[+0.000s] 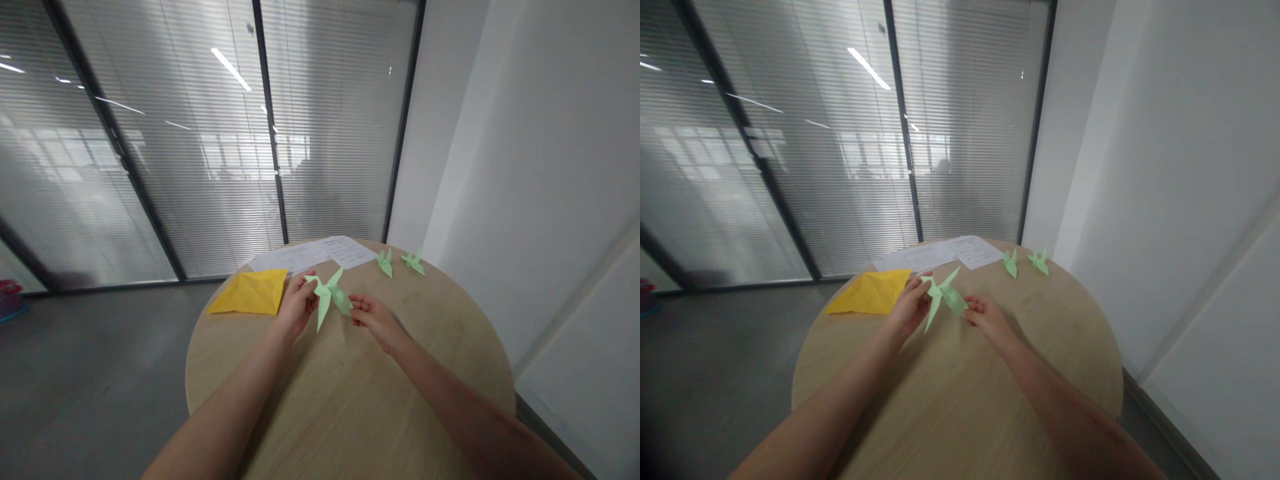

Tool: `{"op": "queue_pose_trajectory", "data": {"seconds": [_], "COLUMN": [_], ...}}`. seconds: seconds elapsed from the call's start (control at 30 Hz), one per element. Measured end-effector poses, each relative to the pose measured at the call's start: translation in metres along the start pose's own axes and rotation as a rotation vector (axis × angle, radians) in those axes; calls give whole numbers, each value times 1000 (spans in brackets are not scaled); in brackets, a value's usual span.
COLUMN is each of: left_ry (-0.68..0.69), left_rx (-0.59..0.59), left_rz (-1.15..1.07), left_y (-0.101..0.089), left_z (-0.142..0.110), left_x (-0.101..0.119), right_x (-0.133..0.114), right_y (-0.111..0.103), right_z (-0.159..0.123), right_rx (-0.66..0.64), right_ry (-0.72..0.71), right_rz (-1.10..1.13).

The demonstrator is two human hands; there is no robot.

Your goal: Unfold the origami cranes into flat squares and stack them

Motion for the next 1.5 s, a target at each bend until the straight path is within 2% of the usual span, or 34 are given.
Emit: {"op": "queue_pose_trajectory", "data": {"seconds": [0.3, 0.47, 0.57, 0.67, 0.7, 0.8, 0.9, 1.07, 1.27, 1.5], "left_ry": [82, 81, 159, 356, 408, 473, 503, 432, 257, 216], "left_rx": [45, 15, -6, 2, 9, 24, 2, -71, -176, -138], "left_rz": [13, 88, 272, 588, 698, 925, 1010, 927, 646, 514], "left_y": [0, 0, 4, 9, 11, 16, 21, 25, 26, 24], "left_z": [0, 0, -3, -9, -12, -19, -24, -25, -19, -16], "left_x": [10, 7, 7, 12, 13, 14, 11, -2, -14, -12], "right_x": [0, 7, 9, -1, -6, -21, -28, -27, -29, -25], "right_y": [-1, -1, -7, -17, -18, -15, -2, 12, 6, 5], "right_z": [0, 4, 8, 7, 4, -5, -14, -19, -17, -14], "right_rx": [-38, -45, 76, 300, 340, 309, 217, 125, 168, 187], "right_ry": [-38, -43, -100, -233, -286, -399, -434, -431, -436, -411], "right_rz": [-105, -137, -213, -366, -406, -479, -526, -601, -623, -518]}}
Point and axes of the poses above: each hand's wrist, its own z-axis towards the middle knuckle, its own y-axis out of the palm, x = y × z, the point moved 2 cm from there along z, towards the middle knuckle, and after that the axes turned 6 degrees about -x, right-handed, at the moved point
